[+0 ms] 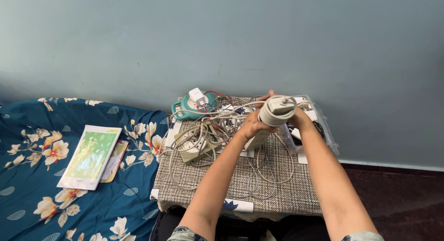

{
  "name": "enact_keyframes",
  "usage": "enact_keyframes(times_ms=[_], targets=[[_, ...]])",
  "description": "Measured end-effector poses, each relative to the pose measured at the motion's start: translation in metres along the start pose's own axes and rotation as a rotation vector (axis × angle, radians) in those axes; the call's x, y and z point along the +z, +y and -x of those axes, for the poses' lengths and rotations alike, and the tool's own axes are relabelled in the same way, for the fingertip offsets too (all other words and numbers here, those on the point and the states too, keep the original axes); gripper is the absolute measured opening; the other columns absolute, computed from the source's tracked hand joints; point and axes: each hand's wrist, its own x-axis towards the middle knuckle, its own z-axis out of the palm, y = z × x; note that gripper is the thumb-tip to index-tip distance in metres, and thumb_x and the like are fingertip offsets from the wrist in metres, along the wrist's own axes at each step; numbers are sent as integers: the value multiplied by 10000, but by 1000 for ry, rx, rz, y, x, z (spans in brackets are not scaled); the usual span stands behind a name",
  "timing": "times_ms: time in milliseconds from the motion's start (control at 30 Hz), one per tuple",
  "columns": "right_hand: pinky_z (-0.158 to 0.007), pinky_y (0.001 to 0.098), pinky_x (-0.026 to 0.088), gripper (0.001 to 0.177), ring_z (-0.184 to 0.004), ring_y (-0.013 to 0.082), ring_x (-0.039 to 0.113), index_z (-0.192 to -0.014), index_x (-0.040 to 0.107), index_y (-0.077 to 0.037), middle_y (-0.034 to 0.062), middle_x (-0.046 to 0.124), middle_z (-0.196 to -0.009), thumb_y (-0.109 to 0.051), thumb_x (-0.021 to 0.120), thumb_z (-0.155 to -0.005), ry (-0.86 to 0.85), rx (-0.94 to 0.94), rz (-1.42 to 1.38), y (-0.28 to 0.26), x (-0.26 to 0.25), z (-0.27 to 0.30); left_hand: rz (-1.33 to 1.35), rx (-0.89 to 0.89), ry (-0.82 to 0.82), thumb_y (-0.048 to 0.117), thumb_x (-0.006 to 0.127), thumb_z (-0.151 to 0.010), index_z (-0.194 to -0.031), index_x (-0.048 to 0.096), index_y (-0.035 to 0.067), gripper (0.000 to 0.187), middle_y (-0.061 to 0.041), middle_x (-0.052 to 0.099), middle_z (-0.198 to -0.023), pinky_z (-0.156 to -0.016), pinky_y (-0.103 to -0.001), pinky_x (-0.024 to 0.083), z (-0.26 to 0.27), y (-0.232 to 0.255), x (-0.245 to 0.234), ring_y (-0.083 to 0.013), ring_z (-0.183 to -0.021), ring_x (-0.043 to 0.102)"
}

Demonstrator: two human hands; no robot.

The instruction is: The person repeatedly wraps and unwraps the cord of a white power strip while seated at a small table. They handle the power strip and its cord by hand, occasionally lifting and rotating it, but do not complete a final organized state within the clip.

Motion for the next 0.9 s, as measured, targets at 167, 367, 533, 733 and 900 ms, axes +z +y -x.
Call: enact_keyframes(times_ms=[167,367,533,733,900], targets=[[-818,359,604,499,-902,200,734,-1143,733,-49,106,751,-1028,-463,603,-897,-54,127,-65,3,-10,11,-129,83,-12,391,838,-464,-1266,692,146,851,-116,686,-1285,-1124,-440,434,-3,-4,8,-327,-1201,616],[-751,334,592,506,-838,182,718,-1214,716,-34,123,722,-1016,-360,774,-832,-221,115,134,-11,-4,-26,-131,177,-13,310,867,-514,-1252,716,95,784,-133,687,-1264,-1097,-435,437,3,-6,5,-328,-1206,587],[-686,278,548,410,-806,168,686,-1206,690,-14,122,704,-951,-195,766,-847,20,-87,235,2,-14,-46,133,16,-71,179,850,-542,-1167,705,44,656,-72,768,-1078,-997,-352,529,8,-6,0,-217,-1027,709],[-600,201,533,305,-719,114,610,-1157,646,-33,55,665,-897,19,721,-865,480,-59,-381,45,-71,-70,232,-1,-43,127,833,-555,-1158,713,26,623,-78,768,-1057,-974,-349,534,11,-6,-8,-206,-997,705],[-597,242,542,431,-701,140,609,-1239,545,-46,70,637,-924,64,700,-852,438,4,-468,60,-96,-74,96,6,-36,207,838,-530,-1172,710,76,668,-70,767,-1070,-973,-345,527,12,5,-6,-221,-1003,710]])
